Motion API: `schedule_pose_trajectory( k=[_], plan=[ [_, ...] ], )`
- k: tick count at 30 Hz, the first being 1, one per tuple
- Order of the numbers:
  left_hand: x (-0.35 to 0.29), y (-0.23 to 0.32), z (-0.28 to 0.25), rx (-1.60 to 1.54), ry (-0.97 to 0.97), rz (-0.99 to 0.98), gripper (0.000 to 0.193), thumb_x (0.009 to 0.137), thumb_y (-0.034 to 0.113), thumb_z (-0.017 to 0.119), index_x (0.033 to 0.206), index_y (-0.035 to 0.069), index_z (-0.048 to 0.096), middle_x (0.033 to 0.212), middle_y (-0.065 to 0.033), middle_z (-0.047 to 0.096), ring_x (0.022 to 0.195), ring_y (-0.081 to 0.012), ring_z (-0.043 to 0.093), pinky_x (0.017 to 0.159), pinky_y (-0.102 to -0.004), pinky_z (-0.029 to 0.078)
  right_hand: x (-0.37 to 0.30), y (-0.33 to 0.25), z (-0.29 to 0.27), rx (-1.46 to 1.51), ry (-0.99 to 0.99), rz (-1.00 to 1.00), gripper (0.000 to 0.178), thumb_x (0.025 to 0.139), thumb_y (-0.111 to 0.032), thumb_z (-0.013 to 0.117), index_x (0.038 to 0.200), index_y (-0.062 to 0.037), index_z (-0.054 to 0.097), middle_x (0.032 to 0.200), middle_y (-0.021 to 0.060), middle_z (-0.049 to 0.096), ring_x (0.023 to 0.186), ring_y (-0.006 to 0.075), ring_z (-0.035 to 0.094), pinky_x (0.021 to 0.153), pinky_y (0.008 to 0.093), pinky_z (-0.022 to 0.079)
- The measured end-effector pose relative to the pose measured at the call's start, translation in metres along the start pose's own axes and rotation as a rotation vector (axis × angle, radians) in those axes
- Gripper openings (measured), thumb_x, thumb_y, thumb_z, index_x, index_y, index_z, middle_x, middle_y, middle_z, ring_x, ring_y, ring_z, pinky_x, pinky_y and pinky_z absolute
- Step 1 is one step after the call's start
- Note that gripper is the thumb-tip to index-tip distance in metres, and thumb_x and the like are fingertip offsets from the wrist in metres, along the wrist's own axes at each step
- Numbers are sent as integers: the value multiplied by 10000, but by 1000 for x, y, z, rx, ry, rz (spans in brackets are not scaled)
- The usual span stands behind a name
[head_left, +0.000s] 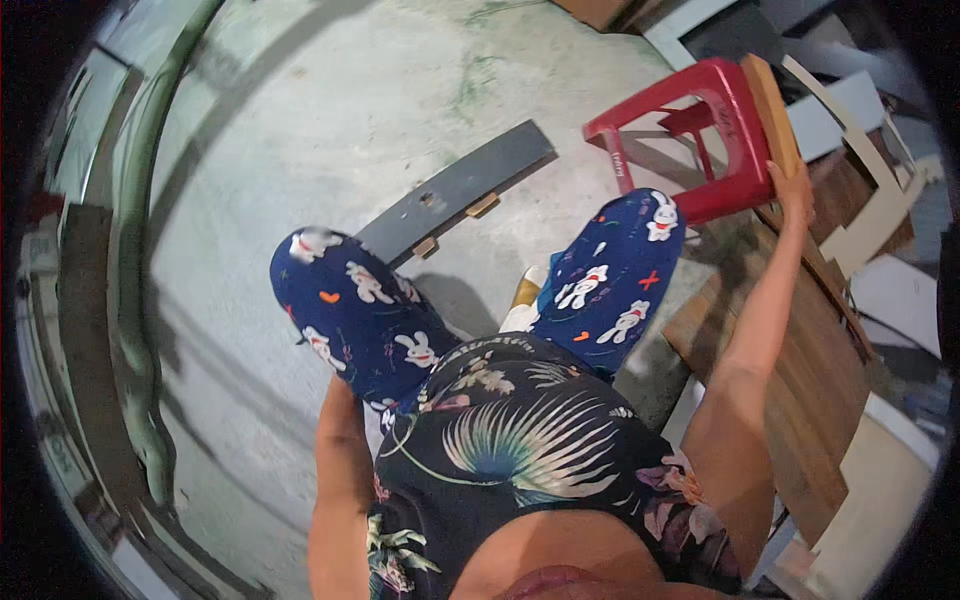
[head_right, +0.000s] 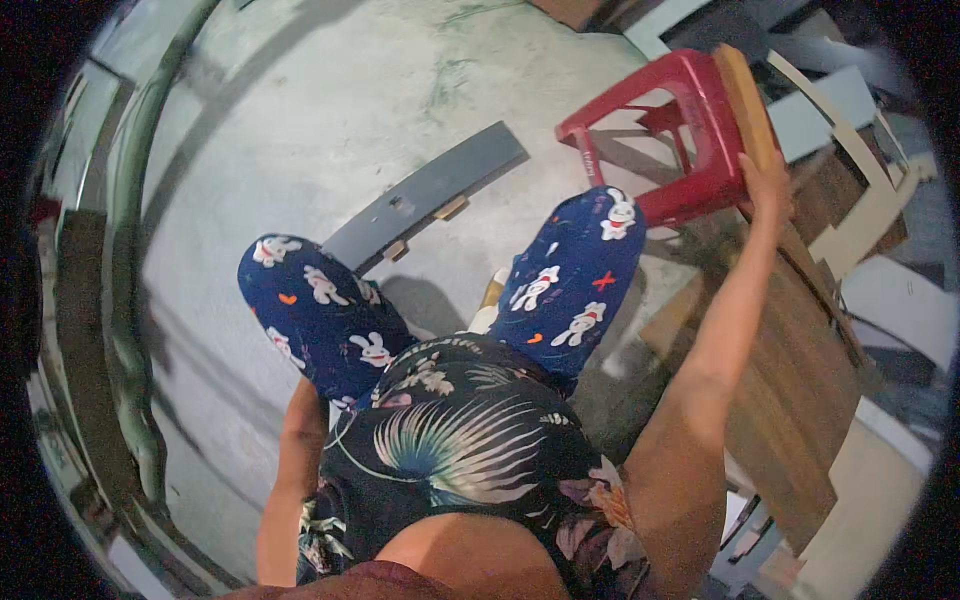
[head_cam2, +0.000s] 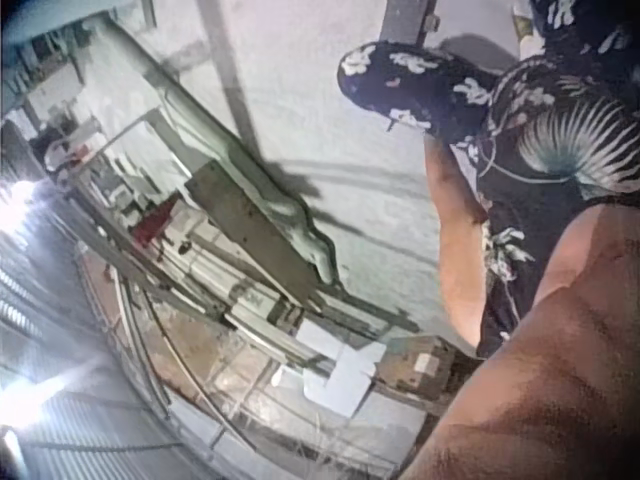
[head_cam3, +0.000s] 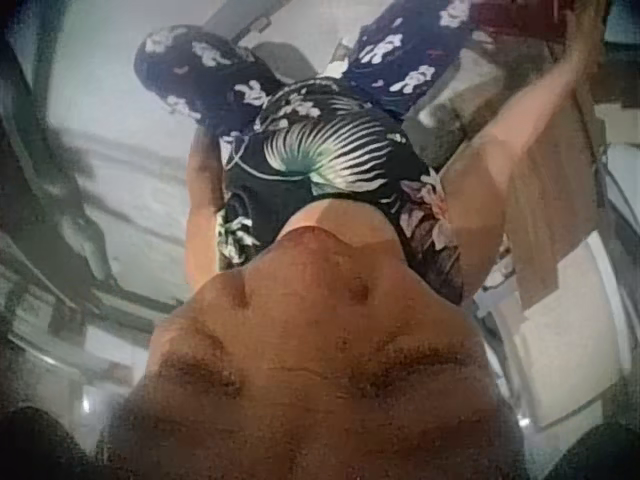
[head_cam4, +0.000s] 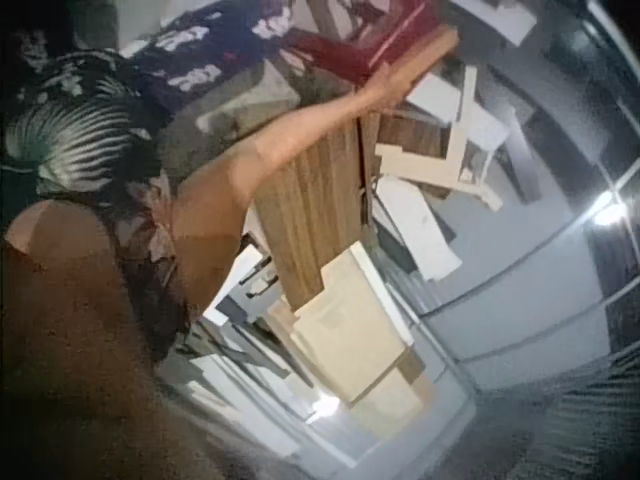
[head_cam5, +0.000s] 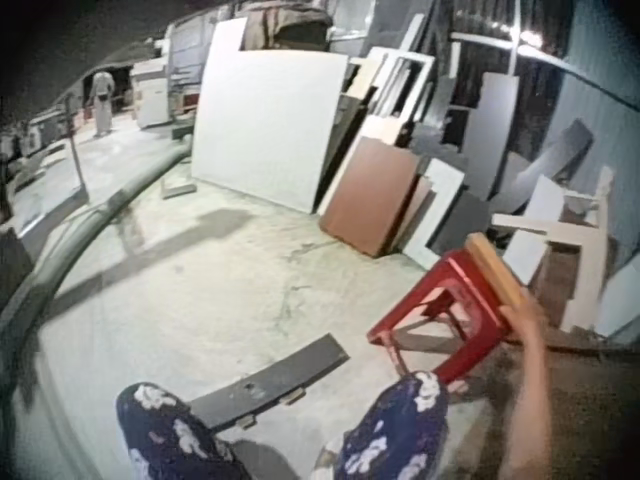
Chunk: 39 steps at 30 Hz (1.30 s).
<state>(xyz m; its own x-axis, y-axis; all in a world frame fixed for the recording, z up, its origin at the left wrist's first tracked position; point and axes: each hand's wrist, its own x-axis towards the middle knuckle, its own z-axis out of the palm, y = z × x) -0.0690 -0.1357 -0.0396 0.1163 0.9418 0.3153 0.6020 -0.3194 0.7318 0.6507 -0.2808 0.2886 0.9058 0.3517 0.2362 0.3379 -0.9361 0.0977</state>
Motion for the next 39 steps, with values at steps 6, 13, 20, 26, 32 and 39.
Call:
schedule_pose_trajectory(
  k=[6,13,20,26,32,39],
  plan=[
    [106,-82,-42,88,166,23,217,902,120,567,1072,8,643,988,-182,679,893,-312,659,824,-417,496,21,15,20,73,-70,-7,804,765,-608,676,1355,-83,522,1289,204,591,1194,390,554,977,489,438],
    [263,77,-123,-123,584,-167,358,994,244,515,1187,-36,402,858,-120,581,764,-175,616,630,-303,526,-3,-7,6,983,62,36,753,809,-457,735,1322,50,519,1225,176,605,1111,304,589,951,422,465],
    [320,157,-49,-718,495,231,430,822,35,745,1151,-14,472,926,-124,655,787,-165,664,670,-283,563,-62,-139,-67,1890,217,-44,619,954,-438,464,1361,29,432,1306,208,524,1165,332,555,991,434,445],
    [256,237,89,-711,146,-99,206,811,75,712,972,40,588,839,-13,620,736,-92,570,659,-259,475,-101,-207,-57,1919,-82,-155,643,960,-503,404,1322,26,457,1191,183,585,1109,310,583,972,429,452],
    [221,228,138,-635,17,-131,215,857,67,693,1000,35,535,793,-17,612,752,-77,582,699,-258,501,-143,-257,-17,1943,-282,-223,595,926,-409,573,1268,74,514,1220,147,581,1057,235,593,927,349,465],
    [201,242,148,-370,36,35,441,764,-15,542,1197,33,478,932,-150,553,855,-274,592,789,-364,494,-163,-284,-3,2000,-569,-234,595,967,-456,488,1287,46,492,1215,123,564,1081,216,561,950,339,437]
  ],
)
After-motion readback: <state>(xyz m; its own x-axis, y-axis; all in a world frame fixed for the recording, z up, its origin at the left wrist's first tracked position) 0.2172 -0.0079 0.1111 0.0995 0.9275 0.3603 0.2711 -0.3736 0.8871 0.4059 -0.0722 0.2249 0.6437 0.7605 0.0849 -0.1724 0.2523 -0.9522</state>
